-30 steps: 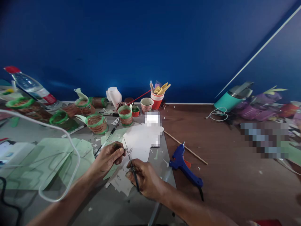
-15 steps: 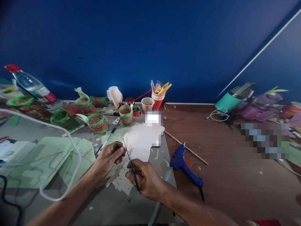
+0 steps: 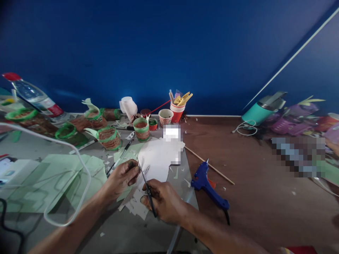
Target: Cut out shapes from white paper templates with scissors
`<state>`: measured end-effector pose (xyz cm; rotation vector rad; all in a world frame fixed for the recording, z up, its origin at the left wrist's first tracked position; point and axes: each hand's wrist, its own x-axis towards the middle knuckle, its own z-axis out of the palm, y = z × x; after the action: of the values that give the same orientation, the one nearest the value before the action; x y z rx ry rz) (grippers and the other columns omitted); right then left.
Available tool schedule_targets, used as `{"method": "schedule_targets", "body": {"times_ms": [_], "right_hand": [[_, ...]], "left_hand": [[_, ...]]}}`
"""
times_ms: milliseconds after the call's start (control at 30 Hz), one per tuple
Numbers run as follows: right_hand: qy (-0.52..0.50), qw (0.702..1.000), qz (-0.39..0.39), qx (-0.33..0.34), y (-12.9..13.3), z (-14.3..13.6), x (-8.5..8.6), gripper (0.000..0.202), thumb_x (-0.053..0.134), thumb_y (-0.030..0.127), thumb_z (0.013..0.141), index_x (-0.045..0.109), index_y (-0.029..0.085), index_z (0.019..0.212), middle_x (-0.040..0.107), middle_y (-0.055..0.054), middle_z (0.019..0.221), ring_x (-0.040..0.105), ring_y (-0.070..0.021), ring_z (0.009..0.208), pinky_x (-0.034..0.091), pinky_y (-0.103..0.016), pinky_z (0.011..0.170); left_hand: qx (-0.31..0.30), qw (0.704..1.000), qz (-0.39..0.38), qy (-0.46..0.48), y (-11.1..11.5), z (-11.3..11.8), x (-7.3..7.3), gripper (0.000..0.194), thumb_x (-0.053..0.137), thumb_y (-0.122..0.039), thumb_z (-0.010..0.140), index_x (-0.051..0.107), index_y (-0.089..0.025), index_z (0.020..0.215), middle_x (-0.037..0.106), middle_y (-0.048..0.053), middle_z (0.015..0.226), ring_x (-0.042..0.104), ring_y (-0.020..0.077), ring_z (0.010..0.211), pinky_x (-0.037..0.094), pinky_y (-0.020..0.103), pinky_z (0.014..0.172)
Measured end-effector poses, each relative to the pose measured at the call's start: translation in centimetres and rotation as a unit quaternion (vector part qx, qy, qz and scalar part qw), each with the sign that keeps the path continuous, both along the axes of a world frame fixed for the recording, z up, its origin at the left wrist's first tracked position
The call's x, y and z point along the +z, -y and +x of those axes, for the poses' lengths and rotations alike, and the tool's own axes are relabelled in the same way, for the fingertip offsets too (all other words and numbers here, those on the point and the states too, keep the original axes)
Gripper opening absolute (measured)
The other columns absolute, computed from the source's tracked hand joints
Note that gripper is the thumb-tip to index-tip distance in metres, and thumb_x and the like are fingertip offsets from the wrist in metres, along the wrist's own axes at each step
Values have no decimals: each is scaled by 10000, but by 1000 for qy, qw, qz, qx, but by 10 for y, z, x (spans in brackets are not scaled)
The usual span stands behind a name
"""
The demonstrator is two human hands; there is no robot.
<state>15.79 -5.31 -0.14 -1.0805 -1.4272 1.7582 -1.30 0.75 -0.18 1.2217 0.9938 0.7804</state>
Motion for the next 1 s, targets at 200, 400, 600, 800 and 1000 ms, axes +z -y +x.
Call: {"method": "schedule_targets", "body": {"times_ms": [200,400,600,800,1000], "right_hand": [[61,997,44,13,-1,4,-3,212,594,346,782,487,169,833,392,54,600,336,-82,534,290,-188,473],[84,994,74,18,-1,5,-8,153,564,286,800,504,168,877,397,56,604,322,-76,523,270,-177,455],[87,993,84,15,-1,6,-6,153,552,300,810,505,162,856,375,61,586,315,-73,516,267,-180,454],[64,995,77,-1,-1,4,-4,183,572,310,805,500,160,878,361,67,585,298,-70,511,262,-186,458],[60,995,81,-15,0,4,-7,212,598,347,790,500,170,855,353,69,577,290,-70,502,263,-189,455]], "left_hand": [[-18,999,-21,-22,-2,-3,12,305,562,-403,773,456,-163,617,368,-66,513,318,54,448,224,208,445],[-10,999,-47,8,-3,-3,12,311,607,-412,733,474,-155,618,391,-60,522,319,44,431,215,206,427],[13,998,-53,23,-3,0,9,317,618,-426,725,494,-150,630,369,-67,512,300,37,411,211,201,408],[32,996,-47,65,1,1,4,300,607,-415,761,537,-133,686,483,-21,596,363,38,436,239,196,422],[52,993,-62,91,5,5,5,289,656,-402,720,530,-146,763,485,-34,626,390,46,446,280,199,438]]}}
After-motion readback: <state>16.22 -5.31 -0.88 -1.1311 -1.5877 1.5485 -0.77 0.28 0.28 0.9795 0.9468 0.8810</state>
